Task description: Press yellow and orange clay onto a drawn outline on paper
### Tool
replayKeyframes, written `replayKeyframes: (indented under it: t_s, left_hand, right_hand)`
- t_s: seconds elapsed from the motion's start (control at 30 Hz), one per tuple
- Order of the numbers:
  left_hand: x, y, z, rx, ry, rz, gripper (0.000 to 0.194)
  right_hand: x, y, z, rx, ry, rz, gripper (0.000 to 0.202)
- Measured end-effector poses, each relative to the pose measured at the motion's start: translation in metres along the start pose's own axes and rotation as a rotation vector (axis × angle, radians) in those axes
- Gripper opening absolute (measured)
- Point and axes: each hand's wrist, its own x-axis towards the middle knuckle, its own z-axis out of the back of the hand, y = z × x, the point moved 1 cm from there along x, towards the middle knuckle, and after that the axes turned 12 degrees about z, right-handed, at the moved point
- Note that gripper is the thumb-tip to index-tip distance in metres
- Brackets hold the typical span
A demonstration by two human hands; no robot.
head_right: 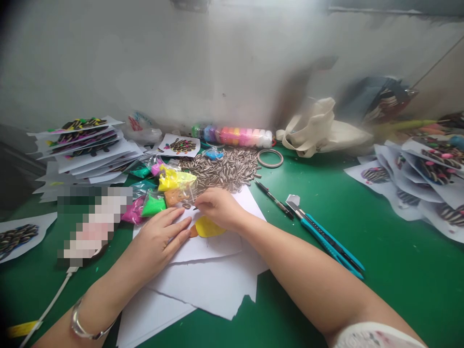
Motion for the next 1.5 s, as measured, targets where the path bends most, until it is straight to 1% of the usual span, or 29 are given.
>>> replayKeyframes:
  t_s: [0.23, 0.4, 0.6, 0.83, 0.93, 1.17, 1.4, 1.5]
  left_hand:
    - [-0.001, -0.002, 0.005, -0.02, 0.004, -0.009, 0.036]
    - [-0.002, 0.0, 0.004, -0.018, 0.026, -0.025, 0.035]
    - [0.0, 0.002, 0.004, -0.028, -0.001, -0.056, 0.034]
    - [-0.001, 0.002, 0.008, -0.059, 0.009, -0.072, 0.03]
    - [0.0, 0.003, 0.006, -0.091, -0.008, -0.074, 0.028]
    - [0.007, 0.001, -0.004, -0.151, -0.101, -0.057, 0.021]
    - [0.012, -0.007, -0.008, -0.097, -0.093, -0.052, 0.023]
    - [0.011, -0.008, -0.007, -0.126, -0.103, -0.049, 0.021]
  right_hand:
    - [0.0, -0.001, -0.001, -0.002, 0.002, -0.004, 0.023]
    - [0.0, 0.0, -0.001, -0.005, 0.013, -0.003, 0.022]
    - [0.0, 0.0, -0.001, -0.005, 0.005, -0.008, 0.023]
    - [0.0, -0.001, -0.001, -0.011, 0.002, -0.009, 0.022]
    - [-0.001, -0.001, -0.001, -0.005, 0.009, -0.011, 0.022]
    - [0.0, -0.002, -0.002, -0.021, 0.017, 0.007, 0.022]
    - [-0.001, -0.004, -0.003, -0.015, 0.02, 0.015, 0.023]
    - [-0.002, -0.004, -0.003, -0.012, 0.009, 0.018, 0.023]
